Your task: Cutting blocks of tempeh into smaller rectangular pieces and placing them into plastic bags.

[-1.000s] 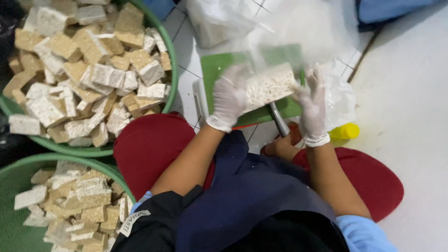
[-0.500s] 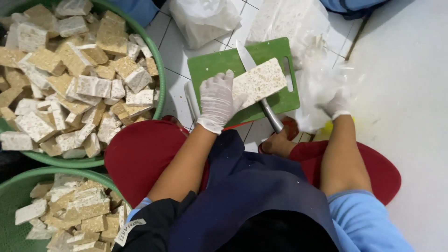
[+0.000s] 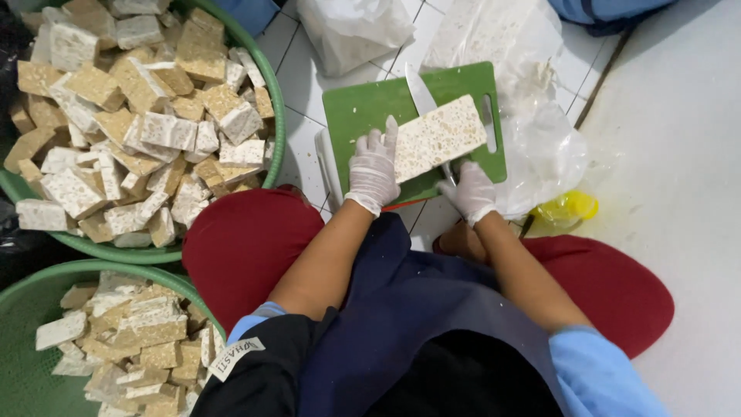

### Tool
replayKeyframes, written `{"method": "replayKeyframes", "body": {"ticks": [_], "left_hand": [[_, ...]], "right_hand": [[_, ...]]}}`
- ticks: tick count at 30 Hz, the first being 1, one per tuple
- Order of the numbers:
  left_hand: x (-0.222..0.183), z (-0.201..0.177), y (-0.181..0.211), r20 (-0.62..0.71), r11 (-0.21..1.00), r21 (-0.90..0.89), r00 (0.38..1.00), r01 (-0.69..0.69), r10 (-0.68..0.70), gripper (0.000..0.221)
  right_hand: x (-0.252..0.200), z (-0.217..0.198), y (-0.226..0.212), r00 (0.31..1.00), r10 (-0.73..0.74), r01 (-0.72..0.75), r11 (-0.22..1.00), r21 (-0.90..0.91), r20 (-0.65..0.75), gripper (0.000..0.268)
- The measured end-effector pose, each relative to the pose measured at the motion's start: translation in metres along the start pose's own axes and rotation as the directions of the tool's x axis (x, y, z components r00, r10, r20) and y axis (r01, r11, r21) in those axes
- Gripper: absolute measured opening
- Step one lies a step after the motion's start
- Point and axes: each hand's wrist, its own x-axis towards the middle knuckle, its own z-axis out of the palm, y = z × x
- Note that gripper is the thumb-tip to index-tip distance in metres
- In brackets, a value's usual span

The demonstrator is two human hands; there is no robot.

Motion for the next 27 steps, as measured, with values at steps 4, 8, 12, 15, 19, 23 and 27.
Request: {"method": "replayKeyframes", "body": {"ticks": [4,8,12,15,19,23,27], "left_hand": [[0.001,0.0,-0.007,-0.056,0.999,-0.051,0.998,-0.019,0.016,0.123],[0.005,0.005,-0.014,-0.125,0.994,-0.105,0.992,-0.017,0.003,0.118],[0.01,0.011,-0.019,-0.134,0.995,-0.099,0.991,-0.018,0.005,0.118],[0.011,0.009,-0.022,-0.175,0.982,-0.168,0.983,-0.081,0.051,0.119],[0.019,0.02,-0.022,-0.261,0.976,-0.122,0.955,-0.178,0.142,0.115],[0.019,0.011,-0.018,-0.186,0.986,-0.033,0.97,-0.165,0.156,0.12],[0.015,-0.003,-0.018,-0.135,0.973,0.035,0.964,-0.228,0.231,0.121]], "right_hand": [[0.034,0.035,0.037,0.996,0.024,-0.02,0.999,0.051,-0.082,0.046],[0.017,0.002,0.019,0.968,-0.139,0.166,0.978,0.123,-0.208,0.039],[0.018,-0.01,0.014,0.96,-0.166,0.183,0.982,0.055,-0.225,0.038],[0.025,-0.013,0.029,0.972,-0.192,0.204,0.976,0.082,-0.135,0.046],[0.032,-0.023,0.036,0.965,-0.199,0.225,0.963,0.151,-0.169,0.044],[0.021,-0.047,0.021,0.996,-0.079,0.091,0.958,0.273,-0.051,0.051],[0.025,-0.042,0.008,0.998,-0.004,0.028,0.929,0.37,-0.065,0.064]]}}
